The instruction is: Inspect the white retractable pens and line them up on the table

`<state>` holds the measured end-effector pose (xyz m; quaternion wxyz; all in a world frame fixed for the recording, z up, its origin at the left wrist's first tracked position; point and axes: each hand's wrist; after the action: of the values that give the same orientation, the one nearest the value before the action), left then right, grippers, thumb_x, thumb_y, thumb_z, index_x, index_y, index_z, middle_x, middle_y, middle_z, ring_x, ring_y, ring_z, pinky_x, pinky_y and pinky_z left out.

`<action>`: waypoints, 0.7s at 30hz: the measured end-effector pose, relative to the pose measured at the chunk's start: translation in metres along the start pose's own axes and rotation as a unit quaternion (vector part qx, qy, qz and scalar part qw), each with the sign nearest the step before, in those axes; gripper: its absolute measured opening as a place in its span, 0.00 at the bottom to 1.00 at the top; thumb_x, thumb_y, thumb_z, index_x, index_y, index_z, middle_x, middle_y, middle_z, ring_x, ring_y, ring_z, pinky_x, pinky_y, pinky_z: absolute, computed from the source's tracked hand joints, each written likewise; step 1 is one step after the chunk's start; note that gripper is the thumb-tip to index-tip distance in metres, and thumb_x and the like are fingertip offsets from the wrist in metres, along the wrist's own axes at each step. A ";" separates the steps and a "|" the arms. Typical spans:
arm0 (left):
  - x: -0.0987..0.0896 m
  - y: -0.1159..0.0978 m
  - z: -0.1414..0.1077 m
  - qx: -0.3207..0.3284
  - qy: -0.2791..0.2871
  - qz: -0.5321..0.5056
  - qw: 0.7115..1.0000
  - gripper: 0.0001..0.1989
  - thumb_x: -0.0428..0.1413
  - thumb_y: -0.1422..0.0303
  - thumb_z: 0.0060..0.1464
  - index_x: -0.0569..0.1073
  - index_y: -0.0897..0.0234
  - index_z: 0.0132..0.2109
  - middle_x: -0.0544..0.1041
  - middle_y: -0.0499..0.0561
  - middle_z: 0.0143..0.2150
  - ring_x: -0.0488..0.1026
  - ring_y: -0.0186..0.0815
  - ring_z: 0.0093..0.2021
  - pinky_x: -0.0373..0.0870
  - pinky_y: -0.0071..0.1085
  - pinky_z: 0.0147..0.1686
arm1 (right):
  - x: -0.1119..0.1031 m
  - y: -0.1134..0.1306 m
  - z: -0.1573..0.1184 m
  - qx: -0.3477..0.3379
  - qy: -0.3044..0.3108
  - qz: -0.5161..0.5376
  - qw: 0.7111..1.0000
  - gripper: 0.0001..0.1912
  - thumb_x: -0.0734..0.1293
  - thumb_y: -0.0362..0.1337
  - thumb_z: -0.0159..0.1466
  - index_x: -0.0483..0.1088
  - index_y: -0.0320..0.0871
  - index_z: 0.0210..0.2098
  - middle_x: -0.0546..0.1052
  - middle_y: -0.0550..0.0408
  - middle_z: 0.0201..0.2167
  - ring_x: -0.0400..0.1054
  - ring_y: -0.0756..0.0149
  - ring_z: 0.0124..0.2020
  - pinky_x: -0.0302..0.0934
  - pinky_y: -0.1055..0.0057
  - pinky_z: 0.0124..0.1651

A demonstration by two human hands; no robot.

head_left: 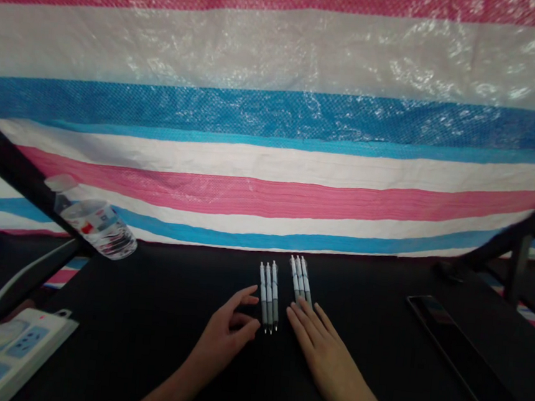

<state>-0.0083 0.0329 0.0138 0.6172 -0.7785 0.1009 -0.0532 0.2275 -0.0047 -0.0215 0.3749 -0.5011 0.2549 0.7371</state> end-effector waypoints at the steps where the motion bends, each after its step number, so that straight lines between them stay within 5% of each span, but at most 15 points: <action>1: 0.002 0.002 -0.008 -0.004 0.004 -0.009 1.000 0.28 0.61 0.67 0.51 0.69 0.60 0.60 0.73 0.61 0.55 0.79 0.41 0.38 0.77 0.39 0.36 | 0.004 0.000 0.000 -0.012 -0.004 -0.021 1.000 0.28 0.55 0.21 0.65 0.62 0.37 0.63 0.72 0.44 0.60 0.60 0.50 0.64 0.59 0.47 0.62; 6: 0.015 0.005 -0.032 0.017 0.002 -0.051 0.999 0.21 0.59 0.66 0.53 0.73 0.58 0.55 0.75 0.59 0.51 0.77 0.40 0.37 0.76 0.34 0.33 | 0.006 0.004 0.000 -0.018 -0.032 -0.031 0.999 0.16 0.59 0.29 0.70 0.69 0.39 0.55 0.77 0.46 0.52 0.66 0.49 0.58 0.52 0.42 0.63; 15: 0.024 0.009 -0.053 0.033 -0.019 -0.031 0.999 0.16 0.59 0.64 0.55 0.77 0.58 0.51 0.78 0.55 0.44 0.77 0.38 0.35 0.76 0.32 0.34 | -0.013 0.005 0.003 -0.065 -0.023 0.005 0.998 0.09 0.63 0.28 0.68 0.73 0.40 0.44 0.79 0.50 0.40 0.70 0.57 0.46 0.61 0.55 0.57; 21: 0.025 0.010 -0.057 0.042 -0.039 -0.030 0.998 0.14 0.59 0.62 0.56 0.78 0.58 0.48 0.78 0.54 0.41 0.76 0.37 0.33 0.75 0.32 0.34 | -0.038 0.006 0.005 -0.091 -0.106 0.098 0.985 0.11 0.58 0.28 0.71 0.73 0.39 0.44 0.78 0.49 0.39 0.70 0.59 0.43 0.64 0.56 0.53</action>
<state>0.0031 -0.0294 0.0164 0.6510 -0.7560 0.0509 -0.0461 0.2280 -0.0158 0.0157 0.2784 -0.4244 0.1938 0.8395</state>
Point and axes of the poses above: each hand's wrist, its own z-axis towards the middle knuckle, its own x-axis out of the palm, y = z × x
